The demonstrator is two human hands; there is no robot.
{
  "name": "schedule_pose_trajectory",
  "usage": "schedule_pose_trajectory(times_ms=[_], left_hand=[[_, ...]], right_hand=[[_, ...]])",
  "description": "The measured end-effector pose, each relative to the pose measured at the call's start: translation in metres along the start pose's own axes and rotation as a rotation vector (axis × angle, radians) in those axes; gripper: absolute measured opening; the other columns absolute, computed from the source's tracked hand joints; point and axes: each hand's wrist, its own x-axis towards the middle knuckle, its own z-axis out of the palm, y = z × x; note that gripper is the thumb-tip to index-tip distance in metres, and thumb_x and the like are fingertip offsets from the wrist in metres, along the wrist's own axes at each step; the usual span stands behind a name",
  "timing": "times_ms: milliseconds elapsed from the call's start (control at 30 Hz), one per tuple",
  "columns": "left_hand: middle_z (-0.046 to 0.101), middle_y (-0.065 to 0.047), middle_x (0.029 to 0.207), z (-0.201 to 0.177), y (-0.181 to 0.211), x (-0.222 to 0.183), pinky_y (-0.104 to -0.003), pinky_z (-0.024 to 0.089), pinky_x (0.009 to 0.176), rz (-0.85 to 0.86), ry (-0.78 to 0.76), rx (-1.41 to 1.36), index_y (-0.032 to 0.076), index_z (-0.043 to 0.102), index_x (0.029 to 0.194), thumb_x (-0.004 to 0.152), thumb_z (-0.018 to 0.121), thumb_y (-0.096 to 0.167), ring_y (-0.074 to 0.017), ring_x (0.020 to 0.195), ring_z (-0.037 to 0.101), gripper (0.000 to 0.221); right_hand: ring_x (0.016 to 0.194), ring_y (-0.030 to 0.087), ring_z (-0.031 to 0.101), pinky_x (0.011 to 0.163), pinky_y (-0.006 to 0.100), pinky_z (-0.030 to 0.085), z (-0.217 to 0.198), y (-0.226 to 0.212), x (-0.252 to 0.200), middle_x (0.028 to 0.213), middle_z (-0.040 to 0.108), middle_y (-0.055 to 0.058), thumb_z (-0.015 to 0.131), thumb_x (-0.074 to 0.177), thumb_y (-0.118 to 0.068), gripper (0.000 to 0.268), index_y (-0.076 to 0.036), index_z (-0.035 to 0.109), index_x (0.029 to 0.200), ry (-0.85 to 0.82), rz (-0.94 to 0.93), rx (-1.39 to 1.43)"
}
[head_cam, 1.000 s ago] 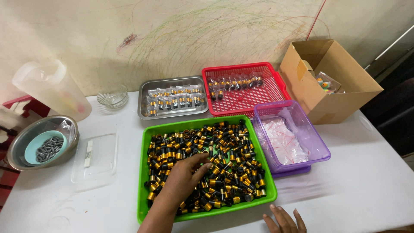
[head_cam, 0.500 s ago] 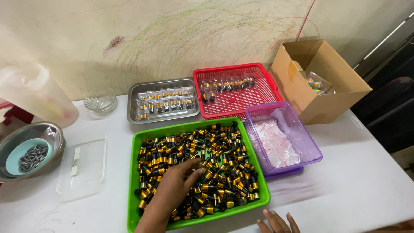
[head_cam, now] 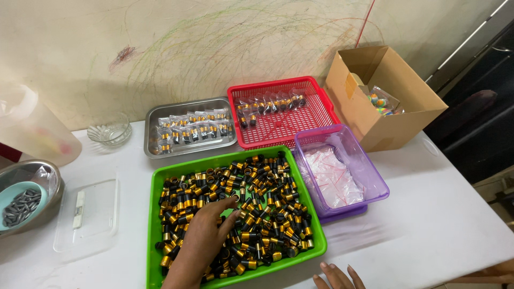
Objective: The person places small electronic components into clear plastic bags and then puts the bags into a red basket.
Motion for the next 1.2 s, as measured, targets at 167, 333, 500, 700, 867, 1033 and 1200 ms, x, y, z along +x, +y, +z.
schedule_pose_trajectory(times_ms=[167, 333, 500, 700, 867, 1033, 1200], left_hand=[[0.075, -0.006, 0.128, -0.004, 0.002, 0.002, -0.048, 0.052, 0.101, 0.115, 0.176, 0.03, 0.015, 0.069, 0.133, 0.097, 0.063, 0.036, -0.0268, 0.121, 0.067, 0.042], [0.072, -0.009, 0.129, 0.003, -0.012, 0.001, -0.049, 0.046, 0.107, 0.191, 0.261, 0.142, 0.011, 0.069, 0.131, 0.096, 0.067, 0.033, -0.0283, 0.124, 0.063, 0.041], [0.058, -0.012, 0.147, 0.02, -0.037, 0.006, -0.055, 0.037, 0.113, 0.154, 0.197, 0.275, 0.013, 0.066, 0.136, 0.095, 0.068, 0.041, -0.0357, 0.139, 0.049, 0.049], [0.045, -0.015, 0.158, 0.023, -0.036, 0.004, -0.059, 0.027, 0.119, 0.083, 0.084, 0.29, 0.017, 0.063, 0.139, 0.096, 0.067, 0.046, -0.0396, 0.148, 0.034, 0.052], [0.048, -0.017, 0.155, 0.029, -0.043, 0.005, -0.058, 0.029, 0.119, 0.127, 0.119, 0.298, 0.014, 0.065, 0.137, 0.094, 0.071, 0.044, -0.0405, 0.147, 0.037, 0.053], [0.047, -0.019, 0.155, 0.03, -0.043, 0.005, -0.058, 0.029, 0.118, 0.147, 0.124, 0.282, 0.012, 0.065, 0.136, 0.093, 0.073, 0.04, -0.0414, 0.147, 0.037, 0.053], [0.046, -0.021, 0.155, 0.035, -0.047, 0.008, -0.057, 0.03, 0.118, 0.158, 0.119, 0.322, 0.015, 0.067, 0.132, 0.091, 0.074, 0.044, -0.0432, 0.146, 0.037, 0.05]], right_hand=[[0.111, 0.018, 0.071, 0.109, 0.049, 0.047, 0.012, 0.002, -0.004, 0.133, 0.066, -0.006, 0.052, 0.097, -0.043, 0.021, -0.034, 0.07, 0.103, 0.03, 0.031, 0.027], [0.114, 0.018, 0.07, 0.109, 0.051, 0.047, 0.012, 0.007, -0.021, 0.136, 0.064, -0.005, 0.048, 0.097, -0.05, 0.028, -0.034, 0.07, 0.105, -0.012, 0.032, 0.035], [0.114, 0.017, 0.07, 0.113, 0.051, 0.041, 0.03, 0.019, -0.043, 0.134, 0.066, -0.011, 0.06, 0.087, -0.044, 0.018, -0.039, 0.075, 0.096, -0.114, 0.106, 0.031], [0.114, 0.017, 0.07, 0.107, 0.05, 0.048, 0.017, 0.018, -0.022, 0.139, 0.063, -0.006, 0.054, 0.092, -0.049, 0.027, -0.036, 0.071, 0.109, -0.049, 0.01, 0.016], [0.113, 0.018, 0.071, 0.108, 0.05, 0.05, -0.002, 0.014, -0.003, 0.137, 0.063, -0.003, 0.051, 0.091, -0.061, 0.041, -0.031, 0.072, 0.108, -0.048, 0.034, 0.084], [0.114, 0.02, 0.07, 0.111, 0.056, 0.052, -0.017, -0.006, 0.02, 0.134, 0.062, 0.004, 0.05, 0.093, -0.063, 0.048, -0.021, 0.071, 0.105, 0.051, 0.051, 0.232], [0.106, 0.031, 0.072, 0.098, 0.053, 0.064, 0.018, 0.0, 0.029, 0.129, 0.061, 0.01, 0.087, 0.08, -0.019, 0.044, -0.013, 0.067, 0.119, 0.109, -0.266, 0.451]])
